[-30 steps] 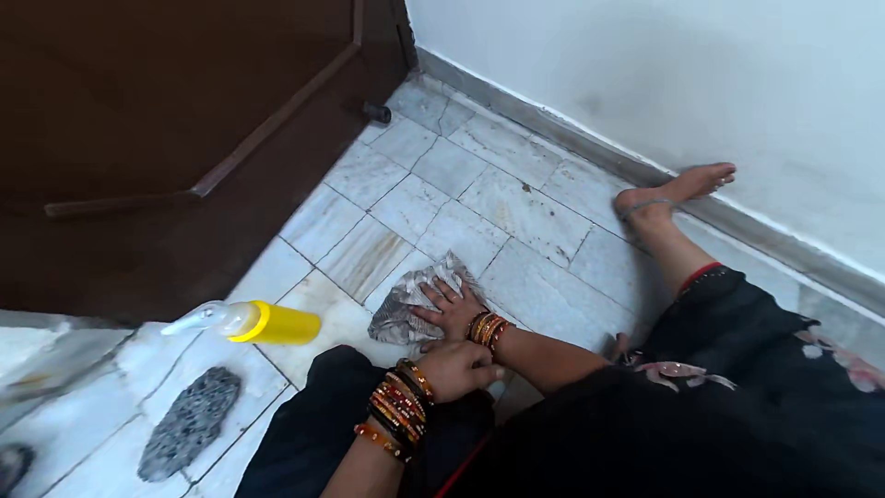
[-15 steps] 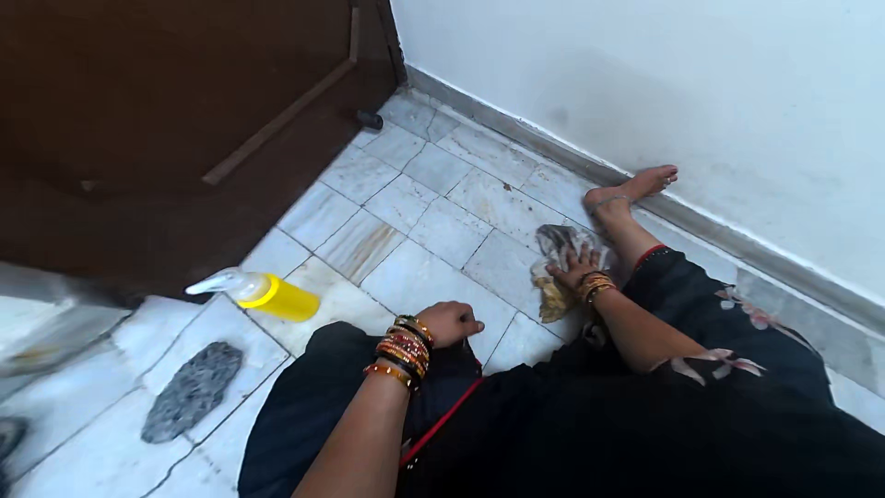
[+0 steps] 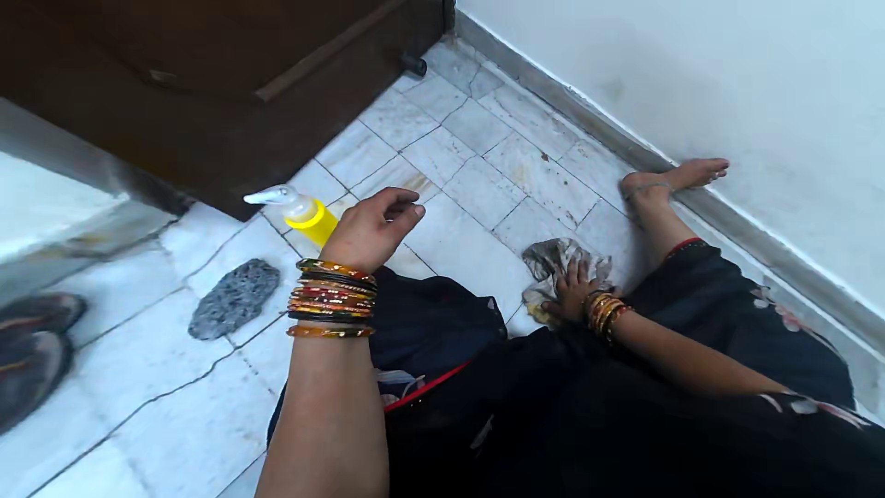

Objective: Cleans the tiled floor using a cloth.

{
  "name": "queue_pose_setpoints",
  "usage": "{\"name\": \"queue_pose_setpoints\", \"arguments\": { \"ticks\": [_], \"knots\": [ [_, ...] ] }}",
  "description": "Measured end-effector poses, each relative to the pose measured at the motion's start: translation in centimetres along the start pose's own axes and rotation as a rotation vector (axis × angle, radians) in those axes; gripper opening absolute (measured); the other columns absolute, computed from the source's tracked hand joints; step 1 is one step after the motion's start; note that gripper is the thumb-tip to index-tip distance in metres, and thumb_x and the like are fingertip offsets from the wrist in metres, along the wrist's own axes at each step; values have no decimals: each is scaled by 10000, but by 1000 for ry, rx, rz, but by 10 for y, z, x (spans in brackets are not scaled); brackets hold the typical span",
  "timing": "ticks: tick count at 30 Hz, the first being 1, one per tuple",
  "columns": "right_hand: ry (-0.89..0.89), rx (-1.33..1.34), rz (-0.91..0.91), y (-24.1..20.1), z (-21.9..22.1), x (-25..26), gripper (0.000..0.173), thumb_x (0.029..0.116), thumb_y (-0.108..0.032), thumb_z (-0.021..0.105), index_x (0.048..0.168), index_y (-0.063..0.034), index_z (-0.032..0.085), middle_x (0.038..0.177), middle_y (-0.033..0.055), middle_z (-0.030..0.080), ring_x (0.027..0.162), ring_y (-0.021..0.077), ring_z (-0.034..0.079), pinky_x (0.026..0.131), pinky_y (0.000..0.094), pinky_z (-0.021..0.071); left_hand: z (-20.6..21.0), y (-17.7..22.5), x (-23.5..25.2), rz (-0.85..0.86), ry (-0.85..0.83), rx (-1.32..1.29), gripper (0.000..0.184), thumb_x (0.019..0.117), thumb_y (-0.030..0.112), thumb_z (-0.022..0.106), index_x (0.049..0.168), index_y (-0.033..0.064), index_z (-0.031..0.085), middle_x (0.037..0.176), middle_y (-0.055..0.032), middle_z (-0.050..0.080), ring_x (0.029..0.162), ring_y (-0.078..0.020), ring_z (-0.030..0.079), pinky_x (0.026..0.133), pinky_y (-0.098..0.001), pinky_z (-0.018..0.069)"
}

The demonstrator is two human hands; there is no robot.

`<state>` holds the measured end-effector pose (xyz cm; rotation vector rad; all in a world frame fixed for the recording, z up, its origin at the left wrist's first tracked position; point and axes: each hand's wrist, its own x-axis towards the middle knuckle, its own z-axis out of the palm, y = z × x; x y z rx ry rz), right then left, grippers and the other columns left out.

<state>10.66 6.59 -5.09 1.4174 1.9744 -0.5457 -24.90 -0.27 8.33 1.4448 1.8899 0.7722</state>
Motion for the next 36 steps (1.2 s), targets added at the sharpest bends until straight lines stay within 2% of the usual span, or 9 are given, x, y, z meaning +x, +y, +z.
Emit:
{"name": "queue_pose_setpoints", "arguments": {
  "ticks": [6,10,13,16,20,25,30,33,36],
  "knots": [
    [31,-24,-245,-69,14,0,934,995,-551,592,1668,-116,112,1703,275,-102,1563,512,-103,1161,779,114,-7,-11,-1,4,26,-46,420,1057,341,574,1368,60,599,1261,-141,690,1158,-251,673,1022,-511,508],
    [35,-81,-420,-93,-2,8,844,1022,-451,594,1669,-148,145,1721,235,-66,1572,485,-109,1163,787,99,-3,-17,6,13,-6,-57,405,1057,328,574,1364,65,603,1246,-125,696,1133,-228,682,1004,-481,525],
    [77,-120,-573,-111,-13,25,789,1008,-395,636,1662,-275,212,1735,195,-15,1575,487,-78,1144,813,98,-6,-24,8,65,219,-119,356,1054,322,549,1272,67,667,1146,-99,737,1036,-184,713,950,-442,559],
    [79,-131,-665,-140,-26,44,750,1012,-438,622,1649,-349,237,1743,155,-15,1575,479,-105,1130,831,44,-12,-23,9,92,558,-439,232,1073,203,506,1166,45,648,1009,8,745,927,-65,728,873,-266,608],
    [96,-152,-687,-179,-39,59,768,1011,-518,582,1656,-358,198,1747,130,-38,1576,467,-116,1124,835,31,-10,-20,16,37,752,-760,193,1096,154,441,1091,104,628,862,56,743,801,-80,738,776,-252,625],
    [186,-90,-731,-212,-53,87,712,1026,-550,527,1647,-385,222,1754,81,8,1590,435,-84,1149,812,-11,-3,-19,21,48,732,-795,204,1089,156,430,1098,108,628,866,53,740,800,-86,731,802,-266,622],
    [368,-5,-838,-213,-67,126,658,999,-523,580,1604,-376,366,1730,17,211,1607,347,82,1200,749,65,2,-23,18,25,687,-761,228,1083,152,426,1093,108,649,876,63,741,805,-81,727,802,-267,621],
    [409,15,-780,-201,-89,154,644,1002,-490,586,1599,-361,380,1721,2,241,1606,325,113,1216,720,107,3,-26,18,-20,683,-766,250,1088,147,407,1072,129,656,868,71,742,803,-79,730,800,-263,624],
    [466,32,-646,-173,-119,190,638,1023,-518,515,1616,-353,344,1728,11,218,1607,330,103,1211,725,108,7,-25,23,-61,669,-763,257,1091,147,401,1067,130,657,855,66,743,789,-77,730,785,-255,626]
  ]
}}
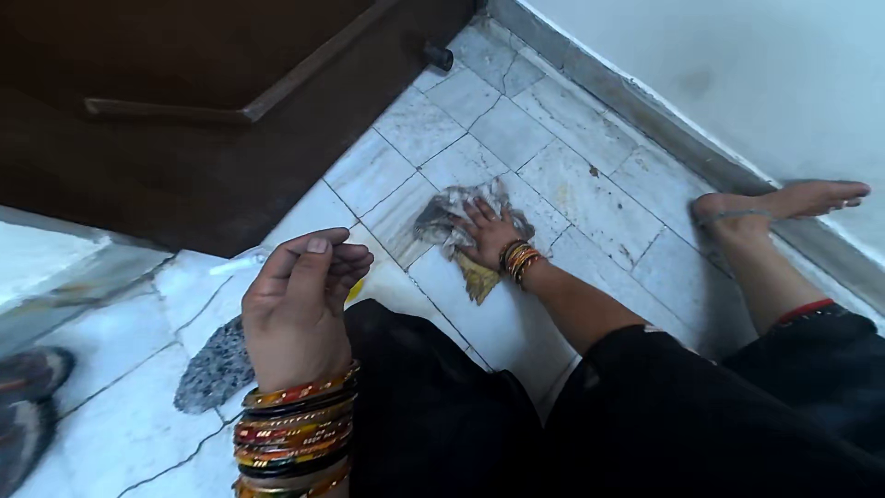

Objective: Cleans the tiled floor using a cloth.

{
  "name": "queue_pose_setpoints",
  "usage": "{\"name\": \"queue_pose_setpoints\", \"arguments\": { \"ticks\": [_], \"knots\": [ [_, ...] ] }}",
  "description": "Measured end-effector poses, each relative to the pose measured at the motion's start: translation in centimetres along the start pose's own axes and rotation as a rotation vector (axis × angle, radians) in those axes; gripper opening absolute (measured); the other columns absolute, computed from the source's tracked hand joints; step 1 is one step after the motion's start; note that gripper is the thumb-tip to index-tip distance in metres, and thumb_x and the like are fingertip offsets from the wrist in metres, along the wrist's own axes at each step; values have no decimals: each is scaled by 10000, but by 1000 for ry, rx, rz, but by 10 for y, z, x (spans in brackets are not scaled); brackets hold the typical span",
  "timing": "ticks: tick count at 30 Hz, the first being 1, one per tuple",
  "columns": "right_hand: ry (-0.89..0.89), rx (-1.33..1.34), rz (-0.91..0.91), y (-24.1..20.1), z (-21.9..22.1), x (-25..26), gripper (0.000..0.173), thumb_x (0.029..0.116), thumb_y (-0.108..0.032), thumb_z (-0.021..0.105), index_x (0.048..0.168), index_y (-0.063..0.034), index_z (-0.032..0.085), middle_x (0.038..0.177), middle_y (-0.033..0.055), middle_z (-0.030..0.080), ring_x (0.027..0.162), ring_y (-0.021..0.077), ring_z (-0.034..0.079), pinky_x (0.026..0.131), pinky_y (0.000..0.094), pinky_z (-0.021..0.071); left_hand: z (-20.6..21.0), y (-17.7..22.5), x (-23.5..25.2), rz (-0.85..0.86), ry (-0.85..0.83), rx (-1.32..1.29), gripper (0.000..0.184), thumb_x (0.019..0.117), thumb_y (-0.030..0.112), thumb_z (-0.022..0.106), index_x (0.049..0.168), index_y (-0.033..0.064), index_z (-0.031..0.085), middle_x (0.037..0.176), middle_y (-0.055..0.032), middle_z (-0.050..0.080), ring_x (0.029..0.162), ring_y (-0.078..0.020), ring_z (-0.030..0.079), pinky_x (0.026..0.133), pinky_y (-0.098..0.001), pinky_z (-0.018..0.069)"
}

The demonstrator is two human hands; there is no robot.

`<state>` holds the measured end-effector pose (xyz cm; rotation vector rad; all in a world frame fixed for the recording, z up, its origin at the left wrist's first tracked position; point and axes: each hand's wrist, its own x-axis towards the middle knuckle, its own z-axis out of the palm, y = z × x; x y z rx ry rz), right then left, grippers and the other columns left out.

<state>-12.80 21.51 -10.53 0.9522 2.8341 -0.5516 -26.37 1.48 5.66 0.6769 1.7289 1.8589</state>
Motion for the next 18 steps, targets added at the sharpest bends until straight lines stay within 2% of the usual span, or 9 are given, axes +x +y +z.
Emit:
{"name": "queue_pose_setpoints", "arguments": {
  "ticks": [5,10,14,18],
  "knots": [
    [68,4,311,102,-34,10,654,1044,-592,402,1631,-315,316,1736,51,181,1606,363,72,1202,749,81,7,-10,1,-14,-86,79,240,1076,145,424,1071,127,664,872,72,755,791,-61,734,778,-231,625],
    [103,63,625,177,-58,-29,713,1048,-623,378,1644,-243,287,1739,129,117,1597,426,31,1181,782,85,11,-12,1,-68,-120,134,236,1075,136,432,1077,110,667,876,61,752,797,-62,736,775,-230,624],
    [154,79,813,208,-49,-96,758,1040,-647,369,1654,-217,254,1736,164,92,1592,445,35,1176,791,76,10,-14,0,-112,-215,184,203,1065,136,483,1123,76,667,922,34,755,827,-67,735,788,-228,614],
    [189,76,950,208,-28,-168,774,1044,-651,341,1655,-186,243,1733,188,78,1589,456,23,1172,799,78,14,-15,-2,-102,-325,255,188,1059,157,518,1145,67,659,952,17,750,855,-63,730,808,-235,607]
  ]
}}
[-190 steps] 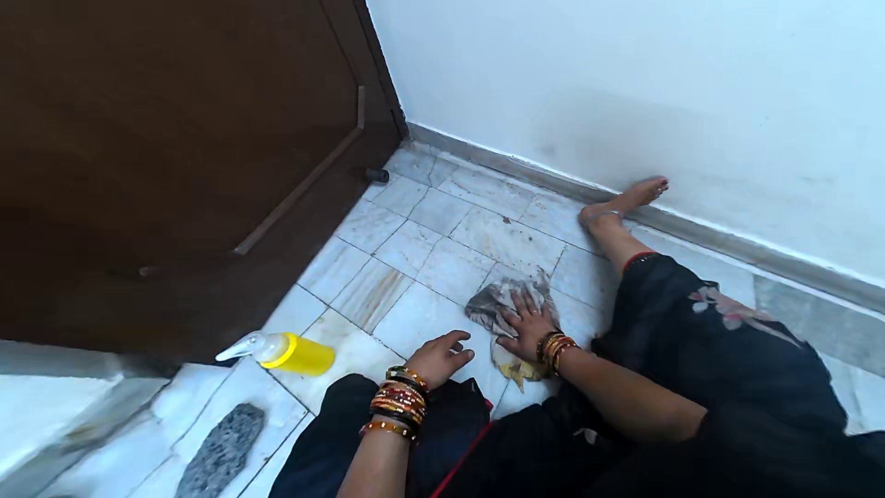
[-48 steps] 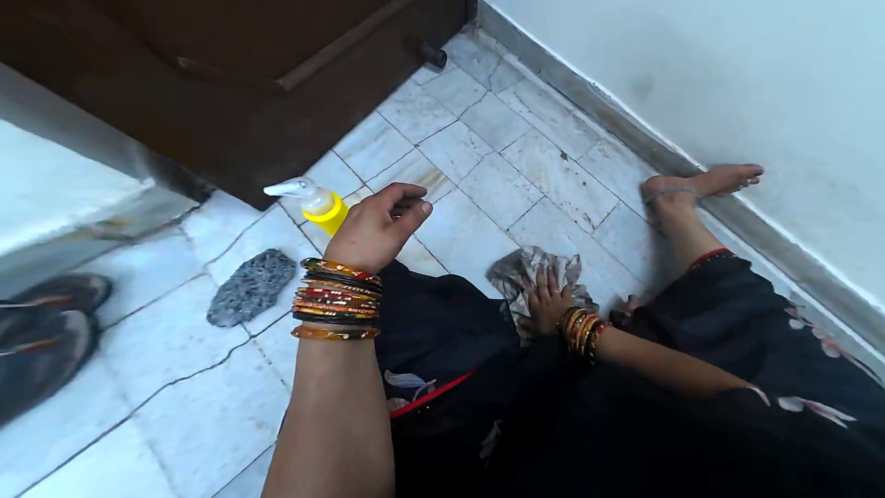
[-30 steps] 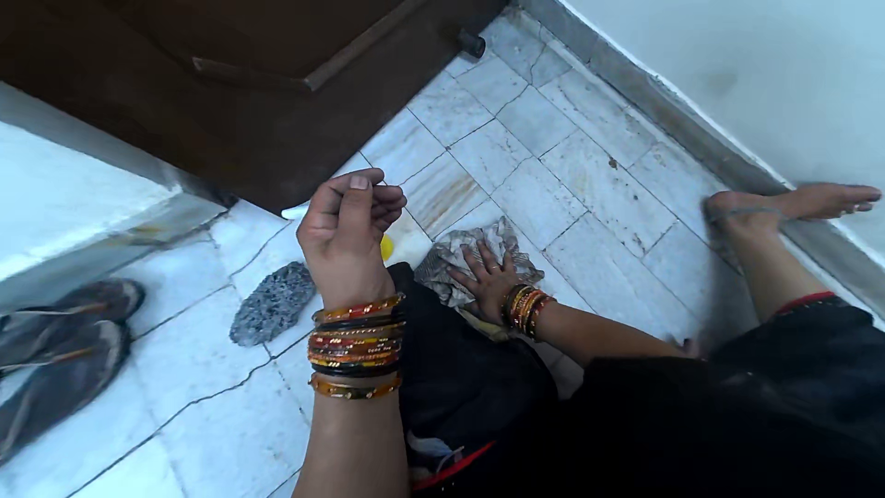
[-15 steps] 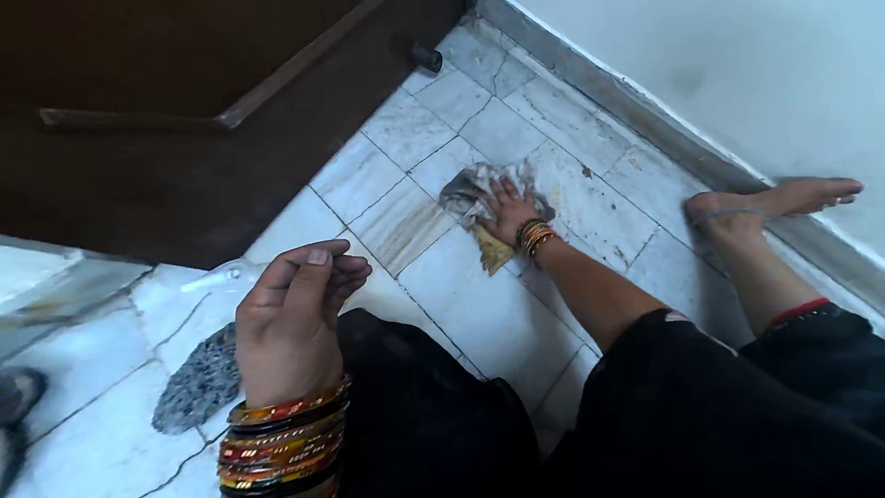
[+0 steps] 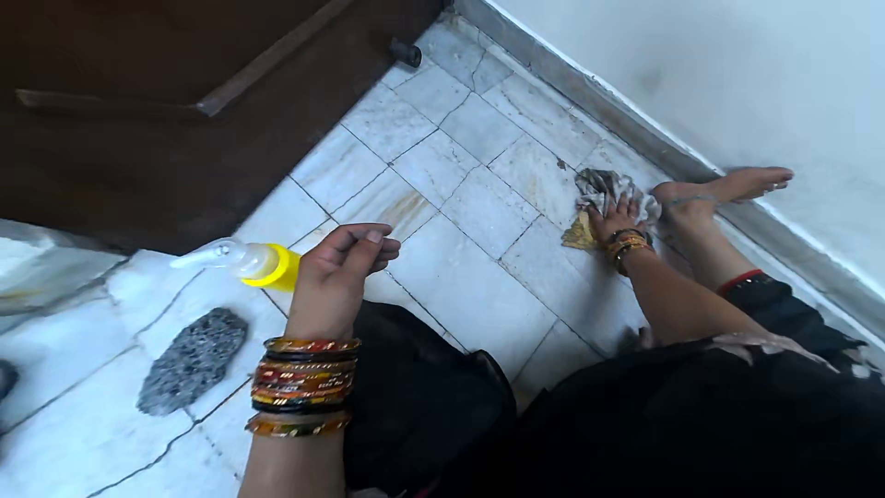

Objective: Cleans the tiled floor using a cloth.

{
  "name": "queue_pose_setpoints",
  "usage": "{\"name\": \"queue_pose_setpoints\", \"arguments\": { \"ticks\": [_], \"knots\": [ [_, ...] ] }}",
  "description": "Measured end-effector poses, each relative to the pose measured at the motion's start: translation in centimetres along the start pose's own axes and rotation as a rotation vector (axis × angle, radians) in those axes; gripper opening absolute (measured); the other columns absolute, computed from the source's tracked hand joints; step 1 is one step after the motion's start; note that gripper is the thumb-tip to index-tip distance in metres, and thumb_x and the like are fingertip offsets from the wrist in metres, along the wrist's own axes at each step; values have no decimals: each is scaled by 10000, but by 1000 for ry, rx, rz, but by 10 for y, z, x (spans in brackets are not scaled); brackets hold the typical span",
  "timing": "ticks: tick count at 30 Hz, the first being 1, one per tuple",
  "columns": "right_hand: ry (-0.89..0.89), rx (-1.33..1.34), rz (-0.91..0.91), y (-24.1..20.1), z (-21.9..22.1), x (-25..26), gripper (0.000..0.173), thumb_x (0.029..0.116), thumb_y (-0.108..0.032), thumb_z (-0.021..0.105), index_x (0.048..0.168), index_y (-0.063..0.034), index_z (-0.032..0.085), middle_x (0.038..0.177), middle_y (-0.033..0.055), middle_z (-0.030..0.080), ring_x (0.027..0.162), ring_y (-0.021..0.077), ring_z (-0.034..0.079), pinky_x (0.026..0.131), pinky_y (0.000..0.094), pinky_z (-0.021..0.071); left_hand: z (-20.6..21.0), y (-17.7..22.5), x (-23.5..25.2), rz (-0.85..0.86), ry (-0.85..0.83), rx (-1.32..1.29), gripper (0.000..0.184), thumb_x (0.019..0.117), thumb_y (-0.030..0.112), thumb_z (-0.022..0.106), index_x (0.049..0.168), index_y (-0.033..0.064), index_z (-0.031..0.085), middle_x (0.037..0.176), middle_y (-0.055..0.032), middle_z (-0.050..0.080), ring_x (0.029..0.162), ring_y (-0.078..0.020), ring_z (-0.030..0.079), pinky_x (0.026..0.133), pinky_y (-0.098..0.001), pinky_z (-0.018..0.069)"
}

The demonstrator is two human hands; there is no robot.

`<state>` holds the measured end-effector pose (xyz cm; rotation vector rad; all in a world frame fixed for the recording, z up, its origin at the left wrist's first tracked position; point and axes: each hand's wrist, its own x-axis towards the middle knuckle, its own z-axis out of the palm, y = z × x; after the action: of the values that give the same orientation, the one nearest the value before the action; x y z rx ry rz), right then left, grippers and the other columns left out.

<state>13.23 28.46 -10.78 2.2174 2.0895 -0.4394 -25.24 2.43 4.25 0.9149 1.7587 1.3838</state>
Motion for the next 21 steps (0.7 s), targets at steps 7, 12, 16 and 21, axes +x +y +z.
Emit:
{"name": "queue_pose_setpoints", "arguments": {
  "ticks": [7,12,16,21],
  "knots": [
    [-121,0,-18,-57,9,-107,843,1038,-647,377,1662,-118,172,1714,264,-1,1571,513,-23,1158,816,83,23,3,5,10,-169,131,234,1075,205,530,1186,45,659,998,-65,732,892,-119,706,827,-314,581],
    [-342,-67,-422,-113,23,-171,797,1034,-603,459,1668,-206,186,1736,188,3,1582,474,-60,1161,816,48,30,2,1,-66,-297,346,269,1085,194,530,1254,17,641,1086,-159,719,951,-249,700,884,-449,554],
    [-418,-108,-636,-91,24,-194,755,1035,-550,518,1662,-256,218,1747,131,19,1594,434,-47,1174,793,62,30,-2,-8,-122,-286,425,275,1088,188,525,1257,4,640,1084,-169,716,930,-250,694,860,-436,546],
    [-451,-53,-616,-30,13,-200,732,1026,-506,569,1653,-317,241,1754,58,53,1603,394,-21,1167,798,67,31,-4,-22,-119,-253,445,294,1094,192,513,1263,-19,629,1108,-200,706,938,-275,697,857,-453,548]
  ]
}}
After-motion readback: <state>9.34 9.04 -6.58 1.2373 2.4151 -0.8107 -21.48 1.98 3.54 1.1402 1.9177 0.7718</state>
